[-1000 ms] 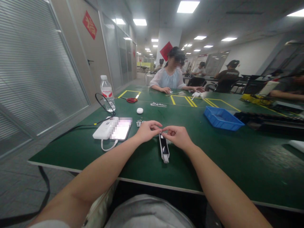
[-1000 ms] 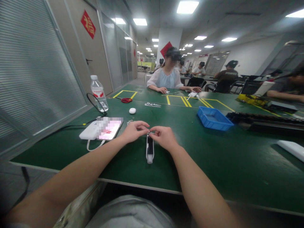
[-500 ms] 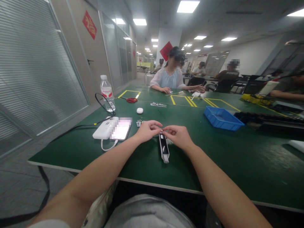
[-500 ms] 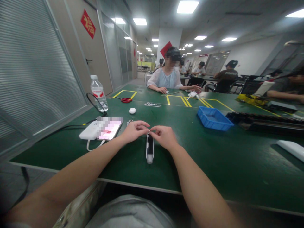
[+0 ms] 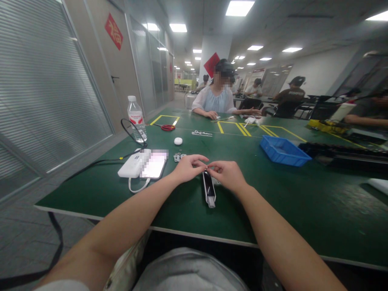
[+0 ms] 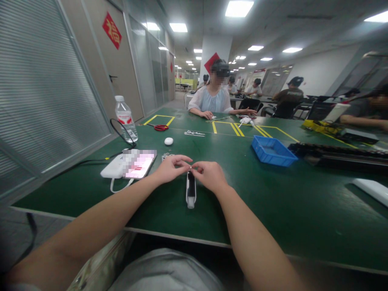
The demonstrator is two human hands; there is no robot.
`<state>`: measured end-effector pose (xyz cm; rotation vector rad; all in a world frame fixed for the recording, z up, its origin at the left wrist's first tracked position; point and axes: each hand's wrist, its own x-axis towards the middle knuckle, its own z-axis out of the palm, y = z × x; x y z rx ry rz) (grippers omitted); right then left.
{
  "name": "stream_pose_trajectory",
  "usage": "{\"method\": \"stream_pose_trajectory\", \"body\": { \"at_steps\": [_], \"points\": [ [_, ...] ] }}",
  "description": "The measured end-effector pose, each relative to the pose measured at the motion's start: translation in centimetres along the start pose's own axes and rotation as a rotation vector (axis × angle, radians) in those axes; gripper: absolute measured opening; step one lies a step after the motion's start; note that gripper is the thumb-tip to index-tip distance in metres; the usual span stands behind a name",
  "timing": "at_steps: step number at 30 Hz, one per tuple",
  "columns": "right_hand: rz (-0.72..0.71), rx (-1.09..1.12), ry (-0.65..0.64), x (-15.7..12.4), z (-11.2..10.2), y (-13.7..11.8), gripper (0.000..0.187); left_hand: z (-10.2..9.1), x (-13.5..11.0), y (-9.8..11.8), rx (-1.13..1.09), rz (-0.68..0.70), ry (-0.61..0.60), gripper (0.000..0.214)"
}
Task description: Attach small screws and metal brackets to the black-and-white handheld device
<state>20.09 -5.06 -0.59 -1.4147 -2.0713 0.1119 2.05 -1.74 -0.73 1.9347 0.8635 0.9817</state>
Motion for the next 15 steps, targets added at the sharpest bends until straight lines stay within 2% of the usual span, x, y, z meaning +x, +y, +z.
{"method": "stream_pose_trajectory", "body": {
  "at_steps": [6,15],
  "points": [
    [0.014,-0.024,0.009,-0.02,-0.05,-0.14,0.024,0.01,-0.08,0.04,0.04,0.074,-0.001,0.029],
    [0.029,-0.035,0.01,-0.02,-0.2,-0.33,0.022,-0.03,-0.17,0.03,0.028,0.116,-0.021,0.029]
  ]
}}
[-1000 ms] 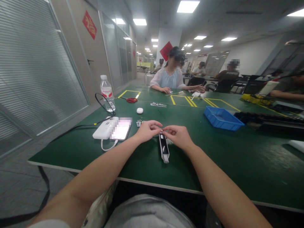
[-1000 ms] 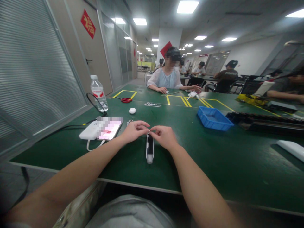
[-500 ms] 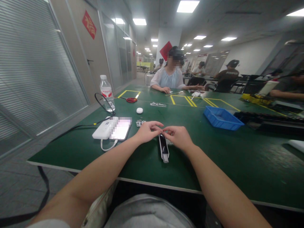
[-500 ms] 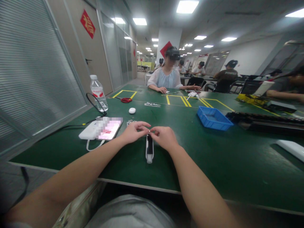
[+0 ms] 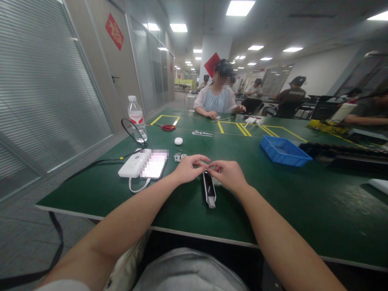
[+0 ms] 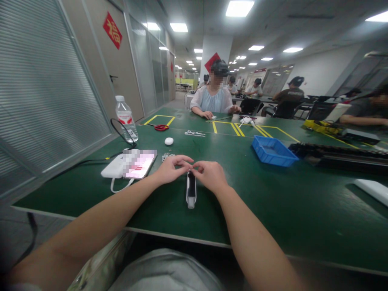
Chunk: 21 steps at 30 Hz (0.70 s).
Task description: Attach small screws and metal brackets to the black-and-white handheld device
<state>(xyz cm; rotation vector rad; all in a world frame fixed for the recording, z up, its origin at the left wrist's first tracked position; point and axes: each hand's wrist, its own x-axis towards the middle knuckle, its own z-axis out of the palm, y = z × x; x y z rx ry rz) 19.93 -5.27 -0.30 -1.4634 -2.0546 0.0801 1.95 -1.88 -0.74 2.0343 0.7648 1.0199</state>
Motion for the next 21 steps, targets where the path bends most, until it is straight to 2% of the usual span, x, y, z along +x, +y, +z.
{"method": "stream_pose_trajectory", "body": {
  "at_steps": [5,10,15,18,21],
  "points": [
    [0.011,0.031,0.017,0.1,0.1,0.2,0.023,0.1,0.1,0.1,0.005,-0.005,0.004,0.027],
    [0.059,0.082,0.011,0.3,0.1,1.1,0.021,0.0,0.3,0.1,0.115,-0.033,0.086,0.023],
    [0.123,0.121,-0.106,0.5,-0.3,2.3,0.019,-0.9,0.2,0.2,0.456,-0.051,0.084,0.02],
    [0.17,0.146,-0.146,0.6,-0.5,2.8,0.018,-1.4,0.1,0.5,0.689,-0.075,0.028,0.018],
    [0.197,0.162,-0.18,0.6,-0.5,3.0,0.017,-1.7,0.1,0.9,0.795,-0.094,-0.052,0.018]
  ]
}}
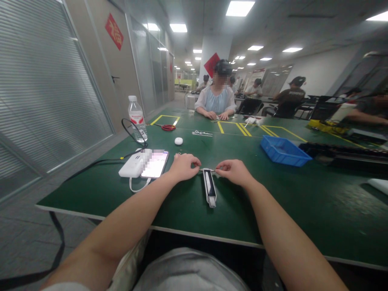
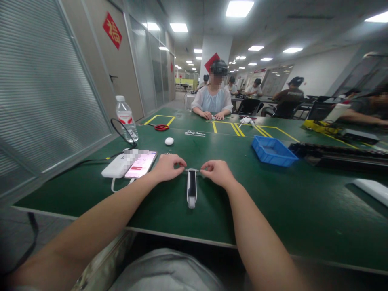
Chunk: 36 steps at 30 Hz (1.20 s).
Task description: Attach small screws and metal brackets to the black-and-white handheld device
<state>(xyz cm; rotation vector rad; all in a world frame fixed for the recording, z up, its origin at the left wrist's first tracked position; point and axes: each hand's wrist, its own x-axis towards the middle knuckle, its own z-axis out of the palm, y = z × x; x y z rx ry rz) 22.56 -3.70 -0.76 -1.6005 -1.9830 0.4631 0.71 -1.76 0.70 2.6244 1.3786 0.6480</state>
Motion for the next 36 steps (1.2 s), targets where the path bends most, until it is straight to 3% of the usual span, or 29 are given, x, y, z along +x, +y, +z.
{"method": "stream_pose_trajectory", "body": {
  "at_steps": [7,20,36],
  "points": [
    [-0.016,0.025,-0.038,0.1,0.3,0.4,0.018,-0.3,-0.1,0.1,0.048,0.046,-0.102,0.02],
    [0.008,0.061,-0.079,0.3,0.6,0.6,0.022,0.2,0.1,-0.3,0.036,0.086,-0.109,0.02],
    [-0.084,0.126,-0.048,0.3,1.5,0.8,0.025,0.1,0.0,0.0,0.054,0.09,-0.132,0.021]
  ]
}}
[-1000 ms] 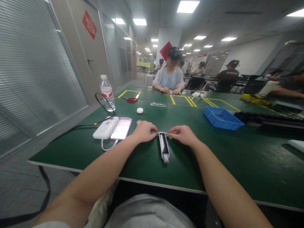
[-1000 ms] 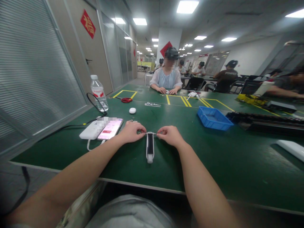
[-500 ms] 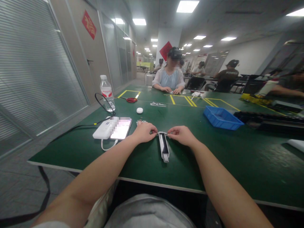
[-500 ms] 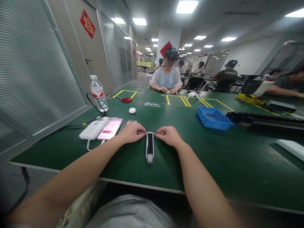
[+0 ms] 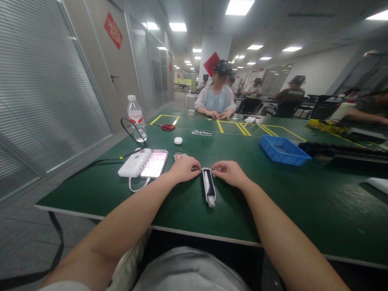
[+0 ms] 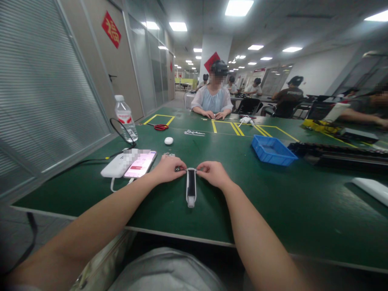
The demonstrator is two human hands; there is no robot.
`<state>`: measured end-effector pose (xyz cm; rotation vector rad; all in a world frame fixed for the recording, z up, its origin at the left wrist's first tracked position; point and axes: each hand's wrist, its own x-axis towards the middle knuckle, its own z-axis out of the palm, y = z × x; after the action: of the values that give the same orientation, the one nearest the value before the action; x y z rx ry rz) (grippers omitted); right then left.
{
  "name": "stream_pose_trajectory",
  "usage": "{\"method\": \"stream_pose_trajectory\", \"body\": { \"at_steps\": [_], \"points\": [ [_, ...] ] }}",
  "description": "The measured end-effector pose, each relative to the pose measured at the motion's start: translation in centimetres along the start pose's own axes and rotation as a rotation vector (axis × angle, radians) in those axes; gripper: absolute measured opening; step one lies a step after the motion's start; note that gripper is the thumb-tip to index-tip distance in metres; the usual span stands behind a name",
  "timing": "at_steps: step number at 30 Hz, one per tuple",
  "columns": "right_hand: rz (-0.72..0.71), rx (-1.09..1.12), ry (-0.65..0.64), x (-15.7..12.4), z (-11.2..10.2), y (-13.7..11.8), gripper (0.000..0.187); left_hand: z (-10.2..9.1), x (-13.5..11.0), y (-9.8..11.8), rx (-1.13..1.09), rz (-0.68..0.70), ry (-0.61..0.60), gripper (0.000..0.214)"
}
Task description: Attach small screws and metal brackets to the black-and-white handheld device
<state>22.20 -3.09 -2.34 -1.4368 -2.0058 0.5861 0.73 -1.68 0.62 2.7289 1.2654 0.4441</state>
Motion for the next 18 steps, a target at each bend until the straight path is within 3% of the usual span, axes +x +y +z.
{"method": "stream_pose_trajectory", "body": {
  "at_steps": [18],
  "points": [
    [-0.01,-0.098,-0.009,-0.11,-0.13,-0.11,0.022,-0.02,0.03,0.07,0.006,0.003,-0.004,0.02]
  ]
}}
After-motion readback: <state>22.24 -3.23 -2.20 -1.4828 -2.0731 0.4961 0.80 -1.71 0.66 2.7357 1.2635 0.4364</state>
